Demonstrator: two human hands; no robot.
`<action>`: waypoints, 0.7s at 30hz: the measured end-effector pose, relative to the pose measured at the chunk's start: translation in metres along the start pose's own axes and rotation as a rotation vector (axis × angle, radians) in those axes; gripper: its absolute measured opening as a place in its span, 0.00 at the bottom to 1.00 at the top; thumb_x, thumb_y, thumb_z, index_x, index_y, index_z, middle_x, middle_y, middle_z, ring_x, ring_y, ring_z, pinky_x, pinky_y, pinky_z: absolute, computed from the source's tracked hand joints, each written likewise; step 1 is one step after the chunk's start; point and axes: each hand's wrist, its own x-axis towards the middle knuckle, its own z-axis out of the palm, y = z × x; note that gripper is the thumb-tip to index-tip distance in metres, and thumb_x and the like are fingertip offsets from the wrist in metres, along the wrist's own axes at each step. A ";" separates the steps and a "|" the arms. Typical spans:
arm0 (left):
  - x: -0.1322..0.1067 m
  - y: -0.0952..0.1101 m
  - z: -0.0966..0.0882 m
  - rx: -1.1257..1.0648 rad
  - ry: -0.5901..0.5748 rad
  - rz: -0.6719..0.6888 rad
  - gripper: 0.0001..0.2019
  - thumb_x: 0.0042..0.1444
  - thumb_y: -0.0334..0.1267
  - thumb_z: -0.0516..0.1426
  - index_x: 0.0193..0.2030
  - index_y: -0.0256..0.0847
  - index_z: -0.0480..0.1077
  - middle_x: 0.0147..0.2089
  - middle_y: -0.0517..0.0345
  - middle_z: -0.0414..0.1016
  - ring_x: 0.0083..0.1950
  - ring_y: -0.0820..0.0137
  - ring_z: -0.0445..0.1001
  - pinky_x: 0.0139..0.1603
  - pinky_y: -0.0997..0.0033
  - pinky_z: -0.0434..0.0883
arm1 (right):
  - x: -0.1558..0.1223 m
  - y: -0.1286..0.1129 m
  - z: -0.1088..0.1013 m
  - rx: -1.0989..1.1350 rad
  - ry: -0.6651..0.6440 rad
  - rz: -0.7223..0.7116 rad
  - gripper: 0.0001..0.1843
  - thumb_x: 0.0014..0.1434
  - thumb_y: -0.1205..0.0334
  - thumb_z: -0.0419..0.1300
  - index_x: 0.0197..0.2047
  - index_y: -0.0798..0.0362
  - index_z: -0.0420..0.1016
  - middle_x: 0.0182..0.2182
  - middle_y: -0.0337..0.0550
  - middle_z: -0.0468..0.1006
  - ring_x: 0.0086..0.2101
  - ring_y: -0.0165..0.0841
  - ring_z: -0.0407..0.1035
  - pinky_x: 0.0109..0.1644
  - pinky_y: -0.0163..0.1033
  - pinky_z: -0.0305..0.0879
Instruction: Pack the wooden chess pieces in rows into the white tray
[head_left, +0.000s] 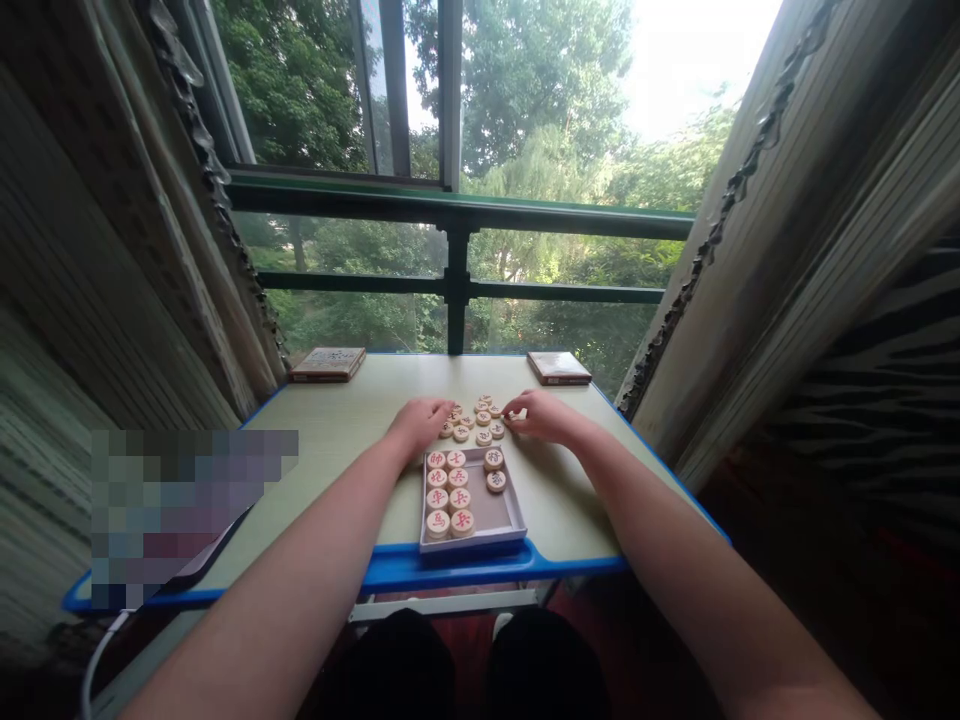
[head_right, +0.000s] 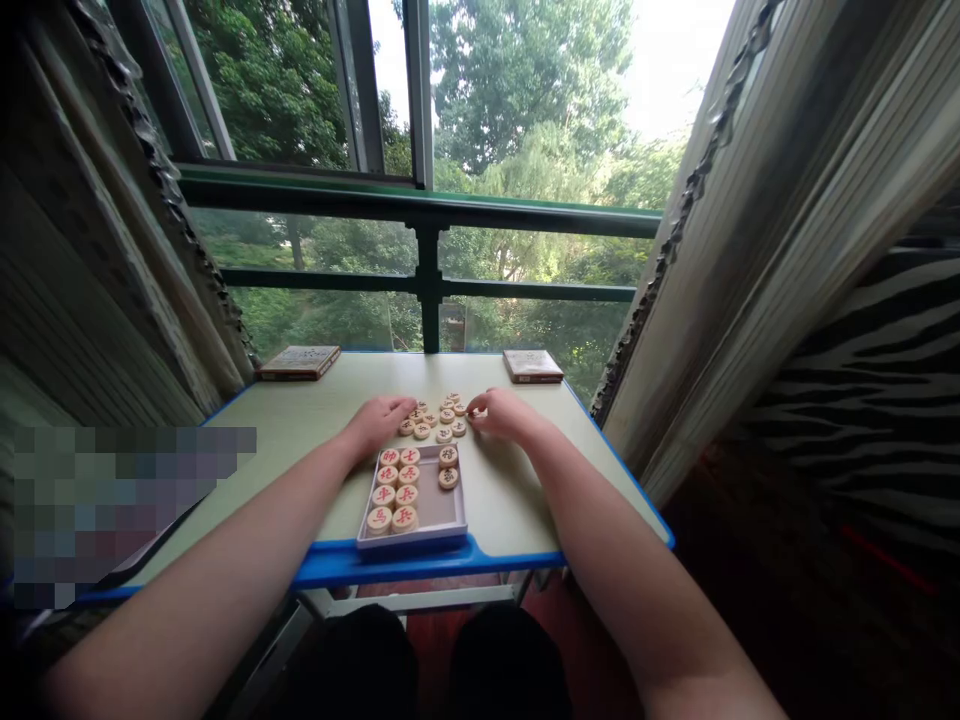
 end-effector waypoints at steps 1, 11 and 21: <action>0.000 0.000 0.000 -0.009 0.007 0.001 0.23 0.56 0.53 0.45 0.36 0.39 0.75 0.37 0.51 0.79 0.42 0.62 0.74 0.43 0.67 0.67 | 0.000 0.000 0.001 0.010 0.001 -0.013 0.17 0.50 0.67 0.59 0.44 0.49 0.78 0.41 0.44 0.75 0.31 0.30 0.68 0.37 0.31 0.62; 0.001 -0.007 0.008 -0.361 -0.037 -0.049 0.33 0.55 0.60 0.43 0.49 0.34 0.72 0.53 0.45 0.72 0.53 0.60 0.69 0.54 0.64 0.63 | 0.000 0.005 0.000 -0.019 0.067 -0.001 0.14 0.50 0.68 0.58 0.41 0.53 0.78 0.39 0.44 0.78 0.35 0.32 0.69 0.38 0.31 0.62; -0.001 0.000 0.004 -0.470 -0.081 -0.085 0.36 0.52 0.64 0.43 0.46 0.34 0.73 0.50 0.43 0.74 0.52 0.57 0.70 0.52 0.60 0.64 | 0.002 0.009 0.000 0.000 0.064 -0.019 0.08 0.49 0.67 0.59 0.33 0.52 0.79 0.36 0.42 0.78 0.31 0.31 0.69 0.34 0.32 0.61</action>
